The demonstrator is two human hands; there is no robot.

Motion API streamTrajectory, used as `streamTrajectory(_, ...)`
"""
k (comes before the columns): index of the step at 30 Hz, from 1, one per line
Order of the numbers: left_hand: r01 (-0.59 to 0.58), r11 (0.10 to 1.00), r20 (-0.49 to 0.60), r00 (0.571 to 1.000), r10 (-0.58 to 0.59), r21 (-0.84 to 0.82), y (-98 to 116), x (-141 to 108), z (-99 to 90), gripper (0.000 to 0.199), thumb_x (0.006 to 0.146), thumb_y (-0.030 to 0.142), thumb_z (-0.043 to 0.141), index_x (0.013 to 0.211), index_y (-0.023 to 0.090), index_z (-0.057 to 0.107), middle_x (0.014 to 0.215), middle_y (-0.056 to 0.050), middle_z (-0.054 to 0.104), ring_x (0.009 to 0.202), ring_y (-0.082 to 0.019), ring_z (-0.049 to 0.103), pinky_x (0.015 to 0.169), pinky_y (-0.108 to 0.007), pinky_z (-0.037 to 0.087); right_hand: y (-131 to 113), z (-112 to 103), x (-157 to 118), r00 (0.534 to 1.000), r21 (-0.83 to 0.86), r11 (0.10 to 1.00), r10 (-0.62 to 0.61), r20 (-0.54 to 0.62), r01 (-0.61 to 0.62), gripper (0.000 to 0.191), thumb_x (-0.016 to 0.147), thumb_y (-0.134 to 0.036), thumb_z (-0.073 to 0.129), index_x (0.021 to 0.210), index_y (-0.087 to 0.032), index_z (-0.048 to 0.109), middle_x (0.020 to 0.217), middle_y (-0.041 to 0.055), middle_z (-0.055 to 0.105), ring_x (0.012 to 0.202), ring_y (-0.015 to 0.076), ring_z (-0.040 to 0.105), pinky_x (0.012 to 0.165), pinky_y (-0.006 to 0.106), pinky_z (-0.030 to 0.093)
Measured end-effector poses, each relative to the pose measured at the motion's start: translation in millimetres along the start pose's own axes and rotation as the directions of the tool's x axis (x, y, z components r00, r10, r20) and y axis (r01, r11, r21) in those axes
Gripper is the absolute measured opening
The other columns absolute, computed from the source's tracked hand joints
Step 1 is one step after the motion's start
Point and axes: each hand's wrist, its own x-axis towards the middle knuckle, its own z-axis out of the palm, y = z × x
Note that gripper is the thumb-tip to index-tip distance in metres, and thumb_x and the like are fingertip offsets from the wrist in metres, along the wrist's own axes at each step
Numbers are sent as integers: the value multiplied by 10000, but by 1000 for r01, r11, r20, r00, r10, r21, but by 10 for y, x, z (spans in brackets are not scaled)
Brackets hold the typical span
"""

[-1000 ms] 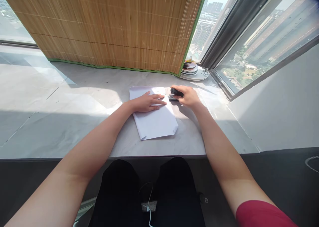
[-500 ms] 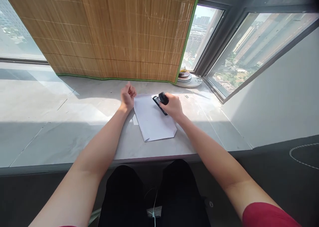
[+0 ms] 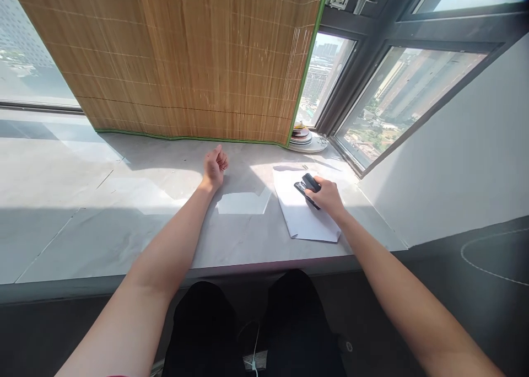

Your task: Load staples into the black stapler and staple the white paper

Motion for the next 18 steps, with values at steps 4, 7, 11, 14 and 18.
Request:
streamTrajectory(4,7,1000,0,1000,-7,-24,1,2,-2,755,990,683,642,610,236,167,562,51,140,484,-118,241,484,-325,299,380,-186,128,998,145,989,37,-42,-30,390,894,-651,690,807,-278,618,697,35,632,666,238,555,634,375,425)
streamTrajectory(7,40,994,-27,999,-43,-103,11,-4,-10,727,992,601,684,622,232,179,564,57,146,482,-107,250,480,-300,302,687,-250,239,957,-12,984,173,-233,-180,519,1054,-573,470,666,-256,604,595,69,542,644,252,529,661,402,411)
streamTrajectory(11,94,950,-80,989,-123,-299,44,-18,-26,723,950,490,787,635,230,190,574,70,153,465,-87,273,468,-278,298,972,-178,298,944,-453,828,281,-175,-330,409,1008,-363,525,730,-178,761,701,152,645,799,320,658,724,398,438)
streamTrajectory(14,85,913,-110,984,-139,-400,61,-14,-49,697,941,405,791,632,224,194,574,74,149,454,-74,274,465,-269,285,997,-100,297,951,-566,765,265,-160,-308,454,1036,-349,474,946,-114,851,859,213,734,889,343,709,750,388,464)
streamTrajectory(18,61,886,-133,982,-137,-460,77,7,-77,683,945,365,767,633,219,178,563,75,152,445,-65,264,460,-270,264,969,-82,305,956,-589,755,259,-135,-288,487,1047,-354,460,1004,-101,873,888,230,753,865,345,719,735,383,471)
